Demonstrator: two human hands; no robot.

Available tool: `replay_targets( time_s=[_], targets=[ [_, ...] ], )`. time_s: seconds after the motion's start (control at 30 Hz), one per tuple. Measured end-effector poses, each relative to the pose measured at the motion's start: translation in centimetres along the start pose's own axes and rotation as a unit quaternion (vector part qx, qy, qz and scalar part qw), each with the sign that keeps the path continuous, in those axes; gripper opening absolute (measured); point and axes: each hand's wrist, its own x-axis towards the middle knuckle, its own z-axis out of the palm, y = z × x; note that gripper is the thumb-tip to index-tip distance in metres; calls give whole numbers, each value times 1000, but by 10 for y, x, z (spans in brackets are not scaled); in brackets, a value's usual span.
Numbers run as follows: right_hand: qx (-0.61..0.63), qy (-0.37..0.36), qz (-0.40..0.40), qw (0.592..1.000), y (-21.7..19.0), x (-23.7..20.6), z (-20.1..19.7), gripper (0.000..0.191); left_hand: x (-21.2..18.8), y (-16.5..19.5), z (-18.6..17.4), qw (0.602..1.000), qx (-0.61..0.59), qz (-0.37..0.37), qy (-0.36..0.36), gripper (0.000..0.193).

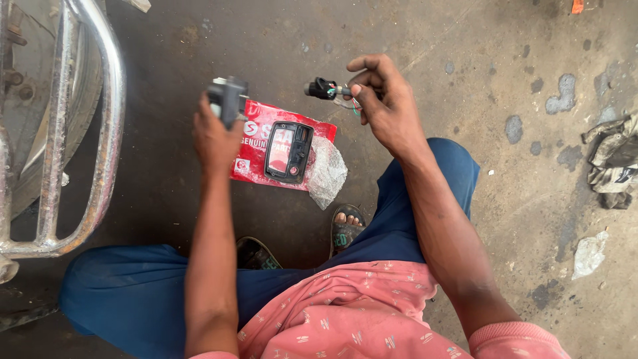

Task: The person repairs a motorcycle's electrical system by handling wires and a switch component. They connect wires to a switch, insert it into a housing, and then route and connect wires under the front cover of the motorcycle.

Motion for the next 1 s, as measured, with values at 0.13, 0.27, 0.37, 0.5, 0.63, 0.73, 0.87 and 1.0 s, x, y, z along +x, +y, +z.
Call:
replay_targets(
  time_s=[0.13, 0.27, 0.37, 0.5, 0.63, 0.73, 0.87, 1.0],
  targets=[
    [-27, -5, -14, 1000, 0, 2, 7, 27, -18, -1, 40, 976, 187, 108, 22, 88],
    [-36, -7, -8, 999, 0, 2, 7, 27, -38, -8, 61, 915, 365, 163, 47, 81],
    [-37, -5, 2, 999, 0, 1, 5, 27, -50, -9, 62, 926, 332, 179, -2, 78],
    [-47, -8, -5, 999, 1, 1, 5, 28, -46, -15, 47, 982, 110, 143, -51, 82],
    [-46, -9, -2, 999, 0, 2, 6, 26, -28, -37, 24, 999, 26, 18, -19, 52],
    [-51, -13, -11, 999, 1, 1, 7, 25, -19, -49, 13, 999, 36, 23, -4, 62],
    [-59, -14, -11, 998, 3, 0, 8, 24, -19, -46, 14, 998, 12, 49, -41, 86],
    [-67, -15, -31, 997, 5, -1, 9, 25, -16, -37, 15, 996, 22, 26, -79, 85]
  ],
)
